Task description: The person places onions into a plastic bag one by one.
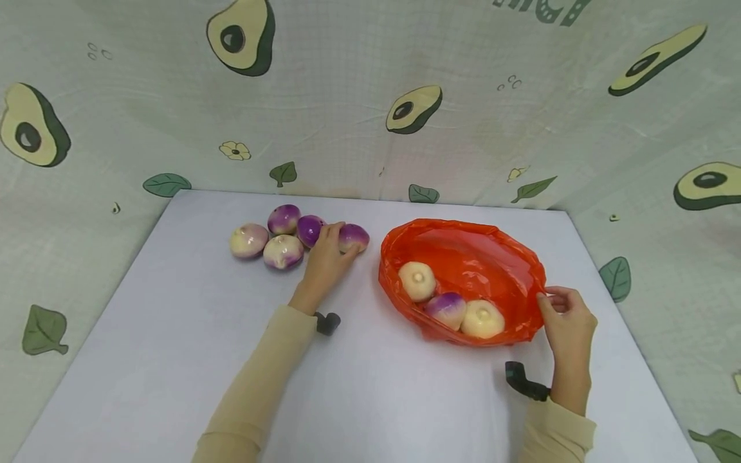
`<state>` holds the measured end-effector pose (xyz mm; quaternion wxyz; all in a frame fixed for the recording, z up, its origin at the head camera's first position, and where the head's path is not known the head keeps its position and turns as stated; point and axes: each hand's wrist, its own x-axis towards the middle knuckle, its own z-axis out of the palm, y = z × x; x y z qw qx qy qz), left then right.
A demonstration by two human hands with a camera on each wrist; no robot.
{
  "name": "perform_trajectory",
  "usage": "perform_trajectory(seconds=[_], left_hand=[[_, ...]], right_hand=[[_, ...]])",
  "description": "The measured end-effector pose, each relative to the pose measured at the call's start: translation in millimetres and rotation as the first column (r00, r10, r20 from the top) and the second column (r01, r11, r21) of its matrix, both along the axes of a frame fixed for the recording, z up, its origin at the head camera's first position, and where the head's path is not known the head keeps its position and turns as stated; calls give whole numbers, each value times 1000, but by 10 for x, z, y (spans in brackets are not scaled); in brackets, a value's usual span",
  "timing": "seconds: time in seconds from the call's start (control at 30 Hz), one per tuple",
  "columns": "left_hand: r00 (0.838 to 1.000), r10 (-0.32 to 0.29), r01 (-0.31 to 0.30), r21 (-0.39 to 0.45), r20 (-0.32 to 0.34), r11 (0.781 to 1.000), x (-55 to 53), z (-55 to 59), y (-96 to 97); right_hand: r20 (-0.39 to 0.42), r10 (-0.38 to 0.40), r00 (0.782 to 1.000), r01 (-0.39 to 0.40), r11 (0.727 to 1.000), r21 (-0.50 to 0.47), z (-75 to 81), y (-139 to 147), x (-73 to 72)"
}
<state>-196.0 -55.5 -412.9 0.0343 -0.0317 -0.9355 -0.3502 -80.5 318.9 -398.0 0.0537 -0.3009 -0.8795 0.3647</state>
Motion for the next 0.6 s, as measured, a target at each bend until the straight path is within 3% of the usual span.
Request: perform_trajectory(seconds=[0.2, 0.6], left_hand=[[999, -7, 7, 3, 36, 1000, -60, -34, 15], [1000, -20, 20, 18, 22, 1000, -151, -121, -11]], right_hand=[[6, -3, 1000, 3, 1000, -8, -1, 3, 2], [16, -3, 1000, 3, 1000, -21, 9, 2, 15]])
